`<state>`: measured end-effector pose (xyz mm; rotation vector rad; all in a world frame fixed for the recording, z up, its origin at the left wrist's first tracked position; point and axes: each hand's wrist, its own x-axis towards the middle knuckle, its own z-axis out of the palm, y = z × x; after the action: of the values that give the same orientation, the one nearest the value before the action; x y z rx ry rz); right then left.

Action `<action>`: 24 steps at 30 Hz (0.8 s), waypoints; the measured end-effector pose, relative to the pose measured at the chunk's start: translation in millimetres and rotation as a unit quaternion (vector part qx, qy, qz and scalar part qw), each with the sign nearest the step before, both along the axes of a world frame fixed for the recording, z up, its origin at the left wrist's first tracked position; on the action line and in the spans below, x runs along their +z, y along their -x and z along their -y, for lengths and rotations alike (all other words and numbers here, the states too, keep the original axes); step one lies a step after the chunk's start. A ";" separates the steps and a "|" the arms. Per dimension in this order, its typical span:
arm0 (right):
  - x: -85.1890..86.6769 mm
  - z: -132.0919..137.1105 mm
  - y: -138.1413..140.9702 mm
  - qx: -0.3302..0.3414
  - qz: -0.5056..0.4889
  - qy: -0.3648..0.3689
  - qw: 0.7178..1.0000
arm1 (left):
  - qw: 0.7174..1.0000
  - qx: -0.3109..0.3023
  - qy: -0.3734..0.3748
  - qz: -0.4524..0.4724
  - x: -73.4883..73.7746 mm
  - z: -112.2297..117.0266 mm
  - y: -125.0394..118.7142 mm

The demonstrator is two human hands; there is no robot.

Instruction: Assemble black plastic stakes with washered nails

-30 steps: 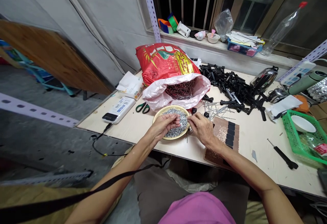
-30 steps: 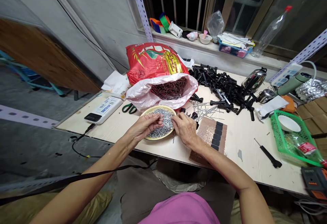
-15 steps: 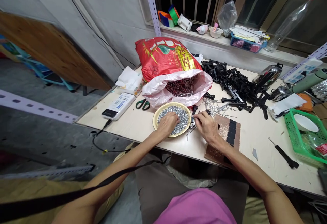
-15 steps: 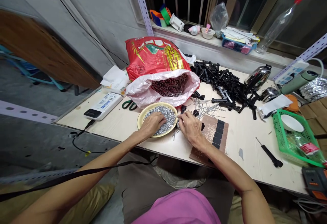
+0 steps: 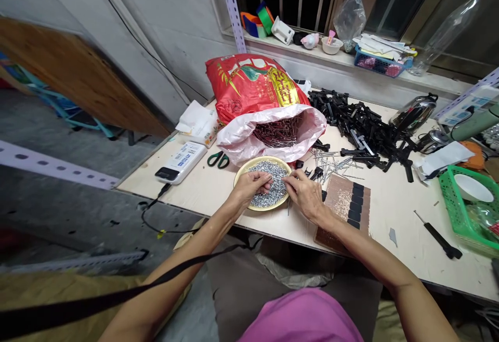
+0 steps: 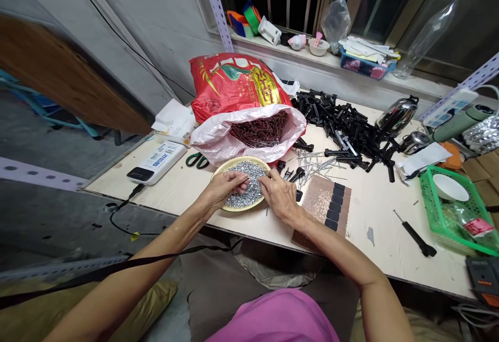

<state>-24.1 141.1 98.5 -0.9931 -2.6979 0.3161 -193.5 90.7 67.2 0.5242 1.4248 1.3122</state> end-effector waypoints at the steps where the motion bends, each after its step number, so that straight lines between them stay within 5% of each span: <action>1: 1.4 0.5 2.6 -0.002 0.007 0.000 1.000 | 1.000 0.004 -0.005 0.027 1.4 0.5 -0.5; 8: 5.5 2.0 8.6 -0.017 0.045 0.006 0.999 | 0.994 0.027 -0.027 0.104 5.0 3.4 -0.9; 24: 18.4 9.7 11.6 -0.046 0.126 0.014 0.991 | 0.992 0.064 -0.051 0.091 5.0 2.7 -9.7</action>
<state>-35.7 131.3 116.8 -1.2357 -2.8639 0.2246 -183.8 88.1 72.2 0.3733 1.2631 1.5018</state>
